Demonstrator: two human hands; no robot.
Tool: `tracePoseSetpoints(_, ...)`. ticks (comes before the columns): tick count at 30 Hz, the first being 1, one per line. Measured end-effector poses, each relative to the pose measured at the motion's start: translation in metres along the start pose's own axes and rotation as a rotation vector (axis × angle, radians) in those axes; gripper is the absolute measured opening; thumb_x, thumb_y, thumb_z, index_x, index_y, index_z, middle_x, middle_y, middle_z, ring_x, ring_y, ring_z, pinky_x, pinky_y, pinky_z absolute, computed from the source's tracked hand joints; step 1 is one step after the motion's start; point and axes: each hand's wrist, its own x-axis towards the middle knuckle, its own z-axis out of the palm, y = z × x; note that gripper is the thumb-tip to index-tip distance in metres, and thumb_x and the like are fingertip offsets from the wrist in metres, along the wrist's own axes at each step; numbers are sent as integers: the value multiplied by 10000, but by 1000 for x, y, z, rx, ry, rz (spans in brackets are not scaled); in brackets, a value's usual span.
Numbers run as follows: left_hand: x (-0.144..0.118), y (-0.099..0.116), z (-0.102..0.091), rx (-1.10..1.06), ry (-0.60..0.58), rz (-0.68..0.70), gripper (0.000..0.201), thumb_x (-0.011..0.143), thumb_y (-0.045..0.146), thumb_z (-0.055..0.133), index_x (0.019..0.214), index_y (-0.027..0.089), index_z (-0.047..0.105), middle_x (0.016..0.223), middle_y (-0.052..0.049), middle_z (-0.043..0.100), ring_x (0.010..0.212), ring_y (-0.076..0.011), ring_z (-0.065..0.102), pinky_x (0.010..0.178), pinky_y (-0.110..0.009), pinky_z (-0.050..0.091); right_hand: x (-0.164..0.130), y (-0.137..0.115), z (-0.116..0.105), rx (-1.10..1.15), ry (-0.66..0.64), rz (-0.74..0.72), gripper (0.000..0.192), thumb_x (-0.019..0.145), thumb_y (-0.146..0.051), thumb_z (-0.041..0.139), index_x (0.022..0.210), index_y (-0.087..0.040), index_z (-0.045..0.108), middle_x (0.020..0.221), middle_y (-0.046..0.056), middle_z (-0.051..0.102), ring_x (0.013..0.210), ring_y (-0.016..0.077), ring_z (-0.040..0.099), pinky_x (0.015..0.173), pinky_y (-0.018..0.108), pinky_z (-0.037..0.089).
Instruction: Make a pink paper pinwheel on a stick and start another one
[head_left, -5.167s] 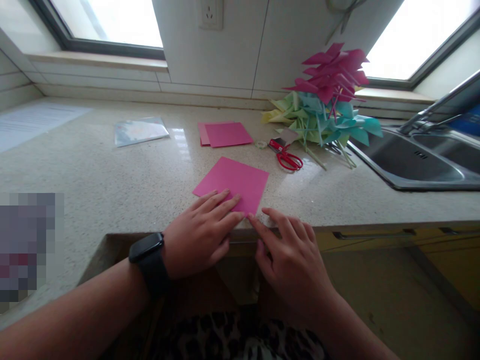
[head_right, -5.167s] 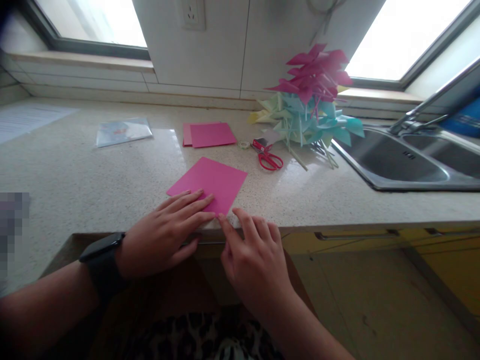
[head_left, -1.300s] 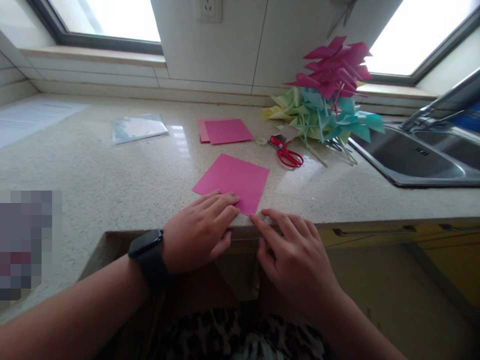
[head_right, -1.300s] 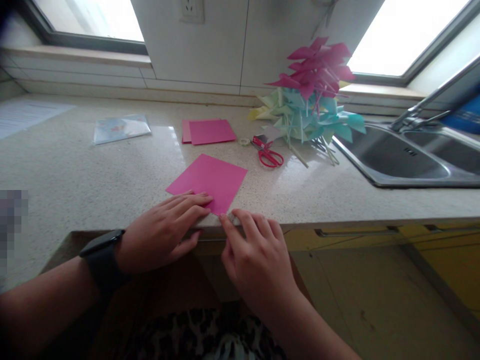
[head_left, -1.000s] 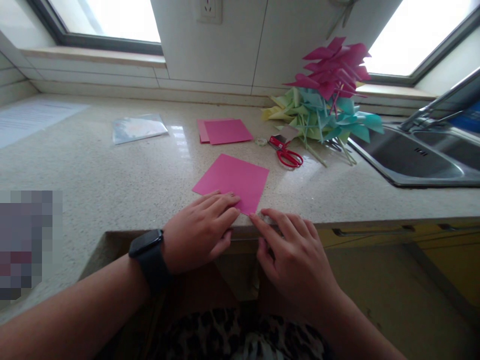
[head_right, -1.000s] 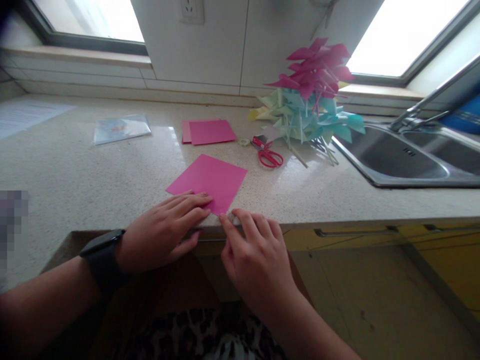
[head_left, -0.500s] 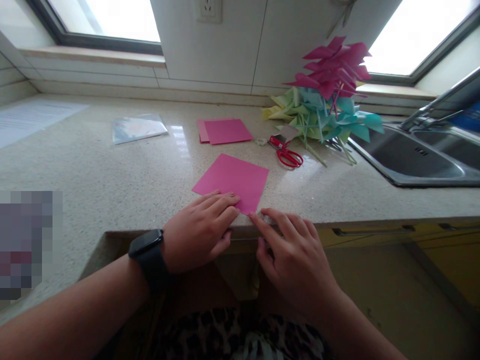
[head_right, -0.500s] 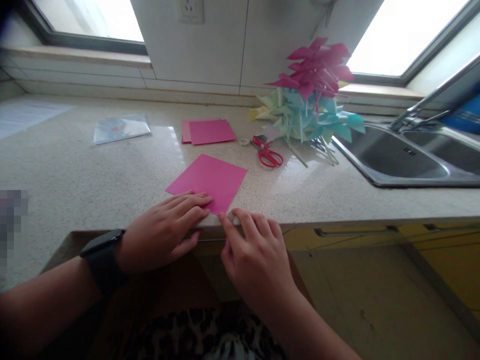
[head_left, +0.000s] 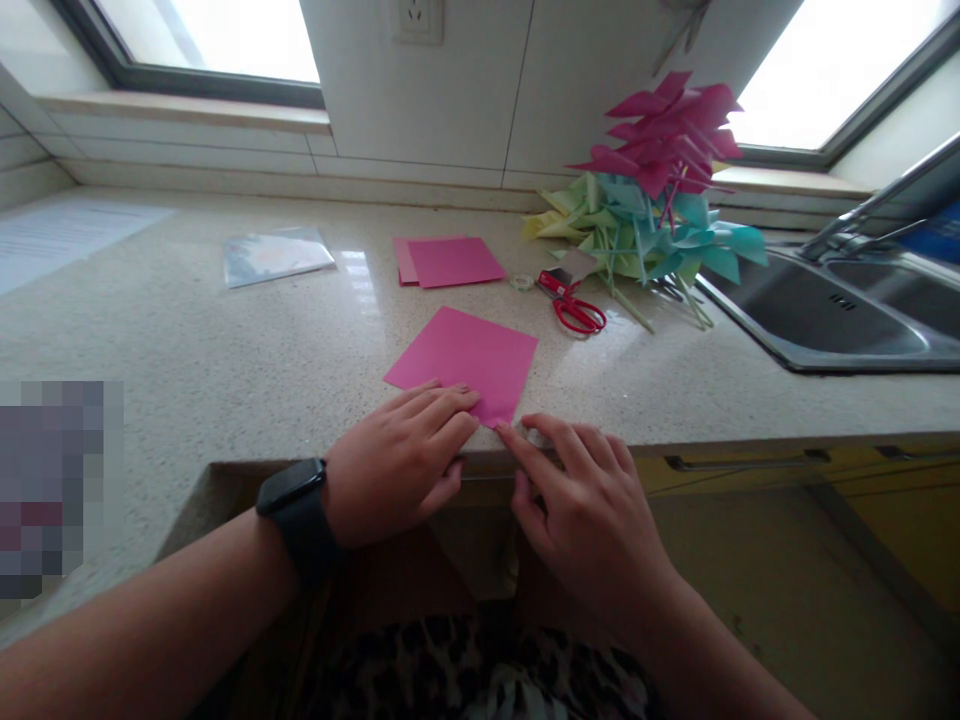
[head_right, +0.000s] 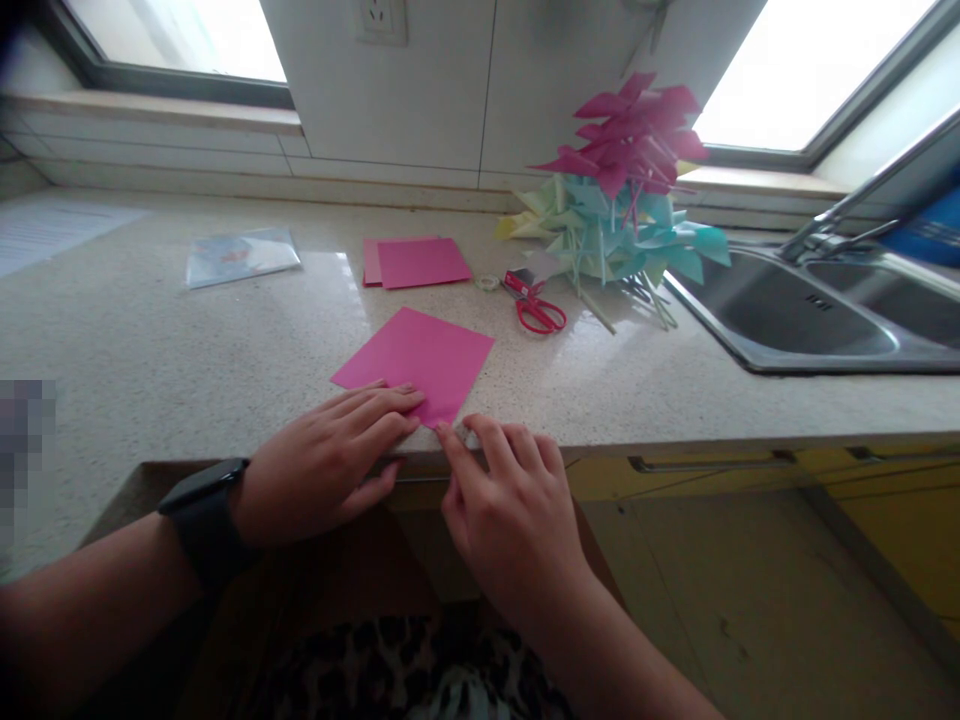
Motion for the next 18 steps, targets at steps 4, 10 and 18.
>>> tracePoseSetpoints(4,0,-1,2,-2,11,2,282,902,179,547,1172,118,599,1355,-154,607,1296,-299,536,1159,-486,409,0,0,1,-1,-5,-1,405,940,-217,565,1333,-265,650,1284,52,662,1045,278,581,890,456,407)
tracePoseSetpoints(10,-2,-2,2,-12,3,17,390,905,187,565,1293,150,570,1388,-147,577,1329,-304,505,1160,-499,404,0,0,1,-2,9,-2,396,932,-210,573,1314,-254,666,1270,58,668,1048,284,580,888,458,404)
tracePoseSetpoints(18,-3,-1,2,-9,1,-4,390,908,190,568,1295,177,609,1430,-156,541,1335,-325,500,1136,-523,424,1,0,2,-11,0,-5,404,933,-219,576,1327,-256,656,1268,49,665,1030,279,574,868,461,398)
